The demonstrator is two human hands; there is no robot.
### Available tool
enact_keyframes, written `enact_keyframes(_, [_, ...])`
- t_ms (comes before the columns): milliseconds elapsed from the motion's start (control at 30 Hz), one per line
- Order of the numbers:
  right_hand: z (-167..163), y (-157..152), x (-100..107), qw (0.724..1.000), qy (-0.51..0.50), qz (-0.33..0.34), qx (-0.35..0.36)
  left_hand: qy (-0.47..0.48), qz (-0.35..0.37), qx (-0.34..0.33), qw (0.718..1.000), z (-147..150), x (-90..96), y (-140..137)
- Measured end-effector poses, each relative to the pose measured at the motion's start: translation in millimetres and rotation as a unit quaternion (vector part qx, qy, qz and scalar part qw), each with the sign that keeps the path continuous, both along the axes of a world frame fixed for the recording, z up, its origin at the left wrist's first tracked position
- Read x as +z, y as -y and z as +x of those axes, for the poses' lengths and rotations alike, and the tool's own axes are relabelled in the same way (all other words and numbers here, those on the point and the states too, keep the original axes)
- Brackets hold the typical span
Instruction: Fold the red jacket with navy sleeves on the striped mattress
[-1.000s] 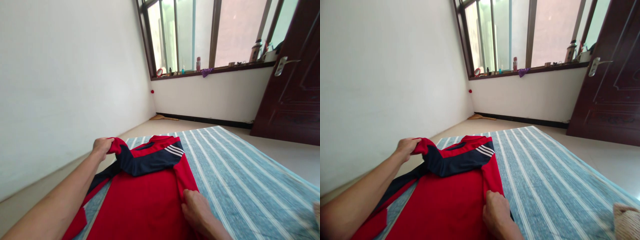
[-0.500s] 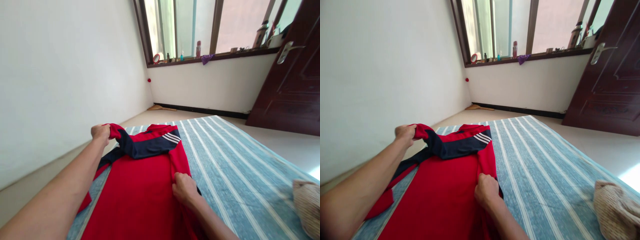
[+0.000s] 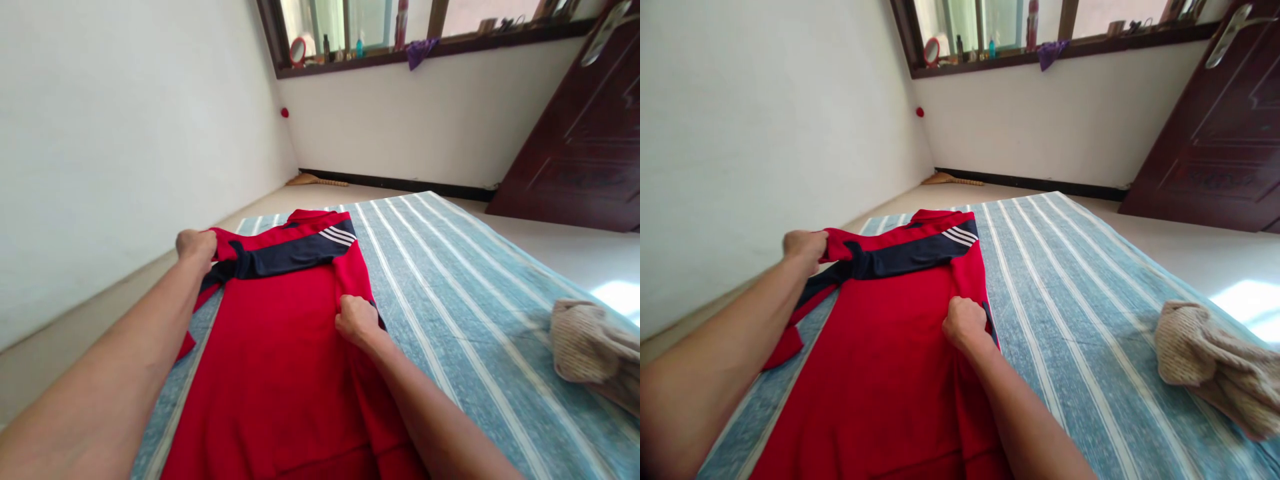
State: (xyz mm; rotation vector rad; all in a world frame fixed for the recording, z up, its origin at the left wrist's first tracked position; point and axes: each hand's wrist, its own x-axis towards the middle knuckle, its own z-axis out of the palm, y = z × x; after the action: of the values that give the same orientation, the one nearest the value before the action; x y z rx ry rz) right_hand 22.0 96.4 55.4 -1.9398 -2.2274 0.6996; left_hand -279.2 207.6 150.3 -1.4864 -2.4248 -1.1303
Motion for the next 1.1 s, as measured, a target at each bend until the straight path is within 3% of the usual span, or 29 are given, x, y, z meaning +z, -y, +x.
enact_keyframes(67, [1,0,-1,1.0,-0.001,-0.001,-0.002,-0.015,-0.017,0.043,0.999,22,-12.8,18])
enact_keyframes(133, [1,0,-1,1.0,-0.002,-0.002,-0.005,-0.067,-0.007,0.017,0.998,54,-23.0,42])
enact_keyframes(200, [3,0,-1,1.0,-0.005,-0.005,-0.008,-0.149,-0.046,-0.132,0.979,93,-34.2,74])
enact_keyframes(233, [3,-1,-1,1.0,-0.007,-0.007,-0.01,-0.137,-0.089,-0.201,0.966,112,-40.8,93])
enact_keyframes(300, [5,-2,-1,1.0,-0.011,-0.011,-0.014,-0.1,-0.149,-0.265,0.948,149,-55.2,136])
enact_keyframes(367, [7,-3,-1,1.0,-0.015,-0.015,-0.016,0.046,-0.264,-0.32,0.909,180,-68.7,179])
enact_keyframes(433, [9,-4,-1,0.999,-0.02,-0.018,-0.017,0.221,-0.364,-0.319,0.847,203,-78.4,215])
enact_keyframes(500, [10,-5,-1,0.999,-0.025,-0.02,-0.017,0.368,-0.397,-0.288,0.79,219,-83.7,241])
enact_keyframes(567, [9,-6,-1,0.999,-0.029,-0.023,-0.015,0.449,-0.389,-0.25,0.765,231,-86.1,254])
enact_keyframes(733, [9,-6,-3,0.999,-0.036,-0.022,-0.011,0.478,-0.372,-0.23,0.761,241,-89.5,259])
enact_keyframes(867, [12,-2,-1,0.999,-0.053,-0.009,0.003,0.464,-0.346,-0.233,0.782,235,-93.1,259])
enact_keyframes(967, [18,6,4,0.996,-0.08,0.021,0.027,0.434,-0.338,-0.226,0.804,231,-97.6,260])
enact_keyframes(1100, [36,29,11,0.989,-0.117,0.083,0.048,0.413,-0.344,-0.231,0.811,230,-102.9,263])
